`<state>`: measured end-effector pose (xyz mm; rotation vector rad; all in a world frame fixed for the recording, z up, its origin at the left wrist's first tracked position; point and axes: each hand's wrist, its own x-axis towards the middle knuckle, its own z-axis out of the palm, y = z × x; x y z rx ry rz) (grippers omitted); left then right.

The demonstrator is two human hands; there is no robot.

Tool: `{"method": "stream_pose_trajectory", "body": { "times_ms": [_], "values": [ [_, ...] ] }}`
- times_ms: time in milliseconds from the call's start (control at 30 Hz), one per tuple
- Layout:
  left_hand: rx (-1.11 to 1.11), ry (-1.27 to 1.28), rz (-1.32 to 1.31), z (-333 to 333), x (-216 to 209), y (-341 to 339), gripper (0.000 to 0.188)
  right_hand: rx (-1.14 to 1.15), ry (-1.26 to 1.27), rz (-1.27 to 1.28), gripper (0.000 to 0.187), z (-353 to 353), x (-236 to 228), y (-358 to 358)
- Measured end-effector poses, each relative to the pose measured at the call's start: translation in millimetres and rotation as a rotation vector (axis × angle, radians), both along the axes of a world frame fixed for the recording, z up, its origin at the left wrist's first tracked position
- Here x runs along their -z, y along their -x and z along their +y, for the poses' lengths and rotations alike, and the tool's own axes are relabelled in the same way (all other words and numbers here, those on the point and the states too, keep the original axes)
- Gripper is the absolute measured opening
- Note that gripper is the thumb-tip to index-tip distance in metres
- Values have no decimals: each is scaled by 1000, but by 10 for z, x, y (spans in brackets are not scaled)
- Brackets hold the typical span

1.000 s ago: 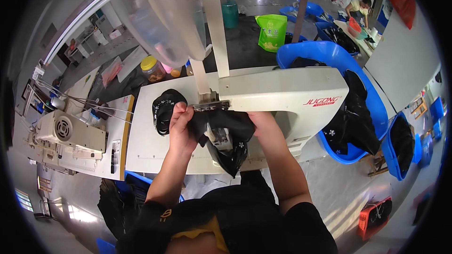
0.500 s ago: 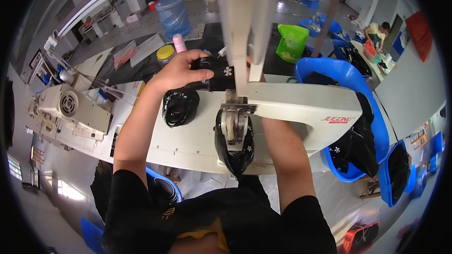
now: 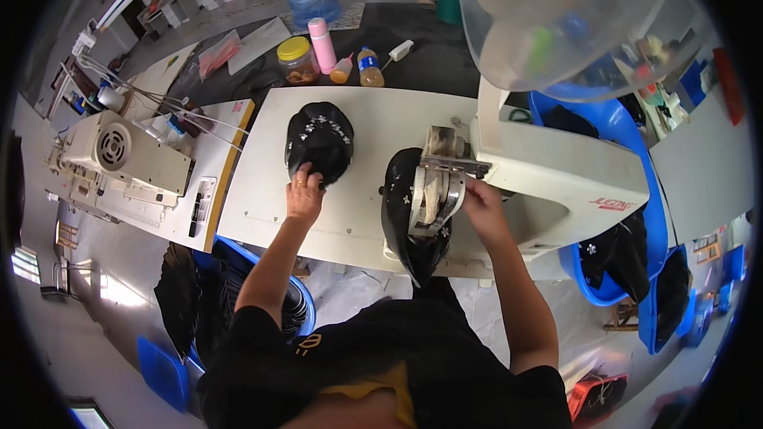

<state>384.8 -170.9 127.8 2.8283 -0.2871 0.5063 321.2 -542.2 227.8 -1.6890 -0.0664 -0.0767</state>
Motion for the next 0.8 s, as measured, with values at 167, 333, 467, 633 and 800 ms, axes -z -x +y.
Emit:
{"method": "stream_pose_trajectory", "body": {
  "times_ms": [167, 333, 467, 633, 800],
  "values": [
    [-172, -265, -97, -117, 486, -112, 68, -40, 507, -110, 22, -129, 163, 663],
    [-280, -82, 218, -146, 5, -101, 77, -306, 855, -343, 31, 97, 280, 973],
    [419, 198, -273, -460, -343, 384, 57, -245, 1012, -472, 28, 181, 424, 971],
    [996, 205, 17, -1260, -530, 1323, 24, -377, 1126, -621, 24, 70, 501, 891],
    [896, 228, -84, -1310, -189, 1325, 28, -430, 1207, -615, 22, -95, 672, 987]
  ]
}}
